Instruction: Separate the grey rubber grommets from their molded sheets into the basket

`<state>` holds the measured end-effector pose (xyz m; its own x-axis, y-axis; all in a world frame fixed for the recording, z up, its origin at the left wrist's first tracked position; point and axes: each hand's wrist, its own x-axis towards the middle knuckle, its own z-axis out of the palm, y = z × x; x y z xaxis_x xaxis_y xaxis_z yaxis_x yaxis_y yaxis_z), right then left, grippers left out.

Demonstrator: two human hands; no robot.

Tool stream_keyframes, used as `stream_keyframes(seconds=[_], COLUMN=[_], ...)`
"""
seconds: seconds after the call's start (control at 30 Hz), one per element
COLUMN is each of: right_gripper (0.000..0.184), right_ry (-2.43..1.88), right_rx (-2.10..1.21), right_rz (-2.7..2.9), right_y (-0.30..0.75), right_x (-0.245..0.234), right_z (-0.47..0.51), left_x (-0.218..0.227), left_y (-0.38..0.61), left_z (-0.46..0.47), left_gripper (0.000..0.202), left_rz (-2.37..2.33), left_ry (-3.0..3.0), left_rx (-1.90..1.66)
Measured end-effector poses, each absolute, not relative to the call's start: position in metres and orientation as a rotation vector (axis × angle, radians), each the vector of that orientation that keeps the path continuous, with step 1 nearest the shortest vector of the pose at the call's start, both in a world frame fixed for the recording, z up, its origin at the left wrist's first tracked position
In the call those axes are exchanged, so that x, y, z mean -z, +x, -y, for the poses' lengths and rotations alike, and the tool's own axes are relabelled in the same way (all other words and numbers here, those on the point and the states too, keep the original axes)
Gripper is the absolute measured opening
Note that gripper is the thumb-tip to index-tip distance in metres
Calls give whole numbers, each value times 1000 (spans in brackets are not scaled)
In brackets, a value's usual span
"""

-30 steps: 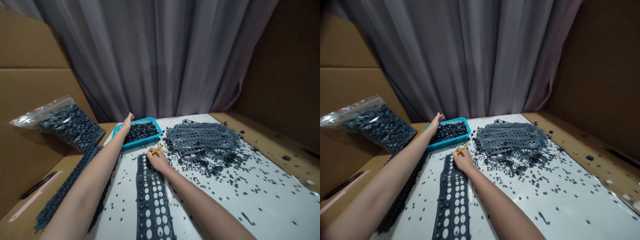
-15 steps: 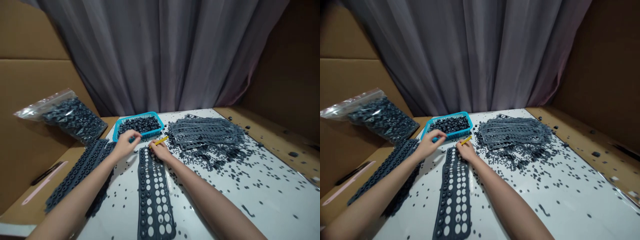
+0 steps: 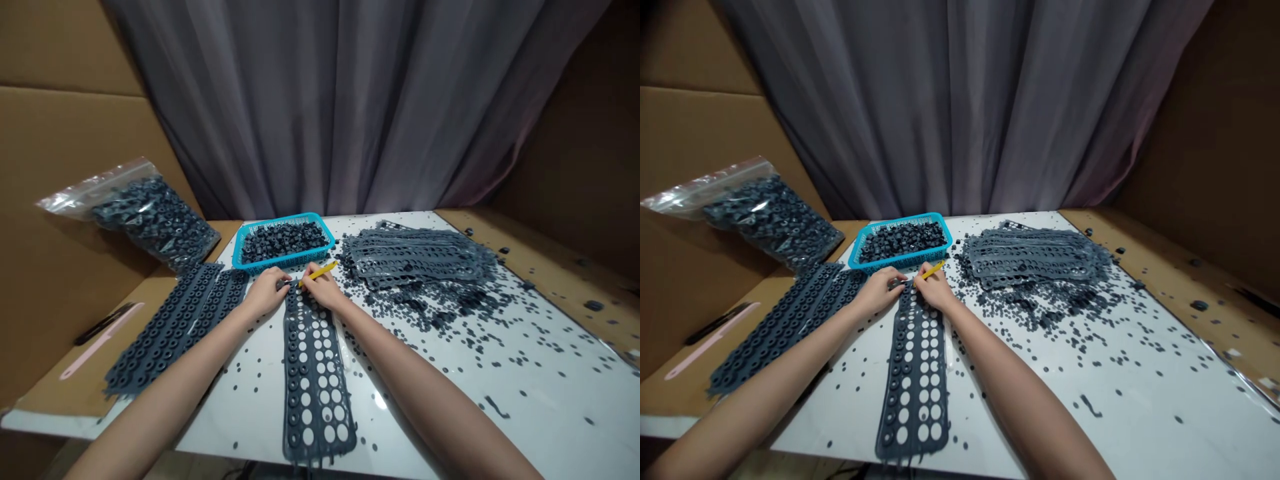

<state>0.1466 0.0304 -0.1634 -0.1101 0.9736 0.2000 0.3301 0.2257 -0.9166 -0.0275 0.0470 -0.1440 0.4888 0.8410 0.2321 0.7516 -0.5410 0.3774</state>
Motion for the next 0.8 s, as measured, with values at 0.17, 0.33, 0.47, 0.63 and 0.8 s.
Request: stream_keyframes(seconds=[0.17,0.33,0.47,0.63,0.8], right_gripper=[10,12,16,17,16], right_ry=[-1273,-1309,-1351,-1370,-1372], right_rx=[-919,-880,-865,-878,-879], right_rz=[1616,1640,1648,1648,1645], right_y=[146,142,140,142,143], right_x=[163,162,161,159,159], right_z=[-31,-34,-41,-45,-42], left_x=[140,131,123,122,136], left_y=[-29,-29,-23,-13,-14], left_z=[-55,-62,-70,-79,-79], left_gripper=[19,19,14,7,12], left_rz=[-1302,-1145,-996,-936,-957], left_ry=[2560,2648,2742,2803,2796], left_rx=[-442,-251,-95,31,-54])
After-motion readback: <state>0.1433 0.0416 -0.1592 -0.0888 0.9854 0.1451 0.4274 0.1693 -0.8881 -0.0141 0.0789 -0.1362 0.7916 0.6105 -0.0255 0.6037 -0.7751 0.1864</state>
